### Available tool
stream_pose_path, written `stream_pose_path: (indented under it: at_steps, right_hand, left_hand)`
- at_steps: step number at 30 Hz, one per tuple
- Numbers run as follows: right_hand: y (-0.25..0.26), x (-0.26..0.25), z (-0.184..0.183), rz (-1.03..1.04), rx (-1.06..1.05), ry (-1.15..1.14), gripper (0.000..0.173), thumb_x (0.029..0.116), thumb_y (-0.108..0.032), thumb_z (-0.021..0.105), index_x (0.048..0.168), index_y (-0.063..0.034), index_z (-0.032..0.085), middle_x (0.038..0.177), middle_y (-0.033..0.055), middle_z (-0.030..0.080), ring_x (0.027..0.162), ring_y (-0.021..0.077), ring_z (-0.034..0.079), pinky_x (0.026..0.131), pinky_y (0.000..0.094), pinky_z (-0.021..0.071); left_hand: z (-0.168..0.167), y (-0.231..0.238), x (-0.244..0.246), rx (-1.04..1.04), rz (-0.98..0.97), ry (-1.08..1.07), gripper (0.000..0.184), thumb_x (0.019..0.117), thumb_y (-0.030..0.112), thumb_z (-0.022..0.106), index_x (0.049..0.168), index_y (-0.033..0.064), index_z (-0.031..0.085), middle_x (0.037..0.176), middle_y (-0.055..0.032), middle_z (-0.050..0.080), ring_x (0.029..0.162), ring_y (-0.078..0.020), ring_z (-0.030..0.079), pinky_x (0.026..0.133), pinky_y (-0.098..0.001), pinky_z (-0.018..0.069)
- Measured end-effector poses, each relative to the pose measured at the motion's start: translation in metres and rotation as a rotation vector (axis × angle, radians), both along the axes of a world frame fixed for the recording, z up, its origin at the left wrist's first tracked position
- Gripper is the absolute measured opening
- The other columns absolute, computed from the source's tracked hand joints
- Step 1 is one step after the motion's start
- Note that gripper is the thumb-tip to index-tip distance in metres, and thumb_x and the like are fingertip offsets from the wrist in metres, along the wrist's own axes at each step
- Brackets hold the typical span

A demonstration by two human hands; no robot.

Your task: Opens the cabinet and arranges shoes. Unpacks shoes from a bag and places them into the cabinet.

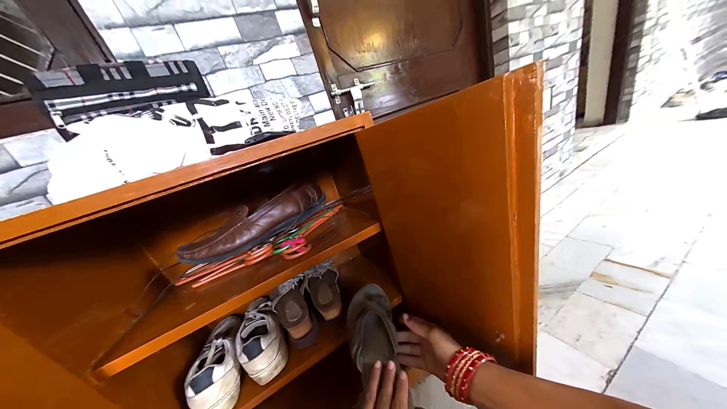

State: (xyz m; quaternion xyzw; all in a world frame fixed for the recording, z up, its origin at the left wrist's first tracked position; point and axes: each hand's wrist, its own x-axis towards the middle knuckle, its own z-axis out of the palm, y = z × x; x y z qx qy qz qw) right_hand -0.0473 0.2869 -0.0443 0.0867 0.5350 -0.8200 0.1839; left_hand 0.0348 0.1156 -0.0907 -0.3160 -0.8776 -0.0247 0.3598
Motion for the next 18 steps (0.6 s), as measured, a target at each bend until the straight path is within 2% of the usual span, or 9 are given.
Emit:
stream_pose_path:
  at_steps: [3, 5, 7, 9, 11, 14, 16, 18]
  right_hand:
    - [0.004, -0.002, -0.002, -0.032, 0.132, -0.043, 0.044, 0.1136, -0.029, 0.040, 0.149, -0.0038, 0.041, 0.131, 0.0194, 0.065, 0.107, 0.0285, 0.068, 0.090, 0.0429, 0.0540]
    - [0.008, -0.001, -0.008, 0.019, 0.230, -0.077, 0.043, 0.1133, -0.028, 0.041, 0.148, -0.0027, 0.042, 0.132, 0.0208, 0.063, 0.109, 0.0296, 0.067, 0.092, 0.0436, 0.0526]
    - [0.012, 0.001, -0.012, 0.091, 0.281, -0.088, 0.043, 0.1133, -0.028, 0.041, 0.148, -0.0022, 0.042, 0.133, 0.0218, 0.063, 0.111, 0.0308, 0.066, 0.094, 0.0447, 0.0518]
    - [0.016, 0.002, -0.013, 0.159, 0.304, -0.069, 0.043, 0.1132, -0.027, 0.041, 0.148, -0.0020, 0.041, 0.131, 0.0218, 0.063, 0.110, 0.0306, 0.066, 0.093, 0.0445, 0.0520]
    - [0.021, 0.003, -0.015, 0.200, 0.311, -0.049, 0.041, 0.1131, -0.026, 0.041, 0.147, -0.0016, 0.042, 0.128, 0.0212, 0.064, 0.105, 0.0293, 0.067, 0.090, 0.0435, 0.0532]
    - [0.025, 0.000, -0.020, 0.248, 0.320, -0.046, 0.041, 0.1131, -0.026, 0.041, 0.146, -0.0016, 0.042, 0.125, 0.0209, 0.065, 0.105, 0.0291, 0.067, 0.089, 0.0433, 0.0534]
    - [0.025, -0.001, -0.022, 0.273, 0.333, -0.035, 0.041, 0.1129, -0.026, 0.041, 0.145, -0.0007, 0.043, 0.123, 0.0207, 0.066, 0.104, 0.0285, 0.068, 0.089, 0.0429, 0.0533]
    - [0.024, -0.001, -0.024, 0.307, 0.337, -0.014, 0.040, 0.1127, -0.026, 0.042, 0.143, -0.0002, 0.044, 0.122, 0.0200, 0.067, 0.103, 0.0276, 0.068, 0.089, 0.0424, 0.0537]
  left_hand:
    - [-0.013, 0.013, -0.049, 0.065, 0.106, 0.000, 0.045, 0.0837, -0.004, 0.069, 0.128, -0.0026, 0.069, 0.132, -0.0185, 0.069, 0.122, -0.0360, 0.068, 0.091, -0.0421, 0.0607]
    - [-0.027, 0.023, -0.085, 0.025, 0.229, -0.003, 0.044, 0.0843, 0.000, 0.071, 0.128, -0.0006, 0.070, 0.132, -0.0172, 0.069, 0.120, -0.0347, 0.069, 0.087, -0.0422, 0.0614]
    - [-0.031, 0.035, -0.112, -0.017, 0.334, -0.079, 0.042, 0.0905, 0.004, 0.067, 0.132, -0.0020, 0.068, 0.136, -0.0184, 0.067, 0.124, -0.0352, 0.067, 0.091, -0.0427, 0.0596]
    - [-0.013, 0.046, -0.127, -0.039, 0.434, -0.334, 0.046, 0.1012, 0.010, 0.056, 0.145, -0.0004, 0.056, 0.151, -0.0169, 0.055, 0.139, -0.0330, 0.055, 0.103, -0.0424, 0.0530]
    - [0.010, 0.052, -0.142, -0.064, 0.500, -0.571, 0.050, 0.1080, 0.018, 0.048, 0.155, 0.0017, 0.042, 0.162, -0.0144, 0.041, 0.149, -0.0304, 0.042, 0.111, -0.0436, 0.0467]
    - [0.027, 0.051, -0.162, -0.134, 0.568, -0.719, 0.052, 0.1109, 0.017, 0.039, 0.160, 0.0027, 0.033, 0.167, -0.0127, 0.033, 0.155, -0.0284, 0.031, 0.120, -0.0438, 0.0354]
    - [0.030, 0.053, -0.170, -0.192, 0.607, -0.736, 0.052, 0.1092, 0.009, 0.037, 0.160, 0.0017, 0.031, 0.167, -0.0135, 0.032, 0.155, -0.0286, 0.031, 0.122, -0.0441, 0.0332]
    - [0.030, 0.059, -0.177, -0.229, 0.631, -0.749, 0.053, 0.1095, 0.009, 0.037, 0.161, 0.0001, 0.029, 0.167, -0.0154, 0.031, 0.154, -0.0305, 0.032, 0.120, -0.0457, 0.0346]
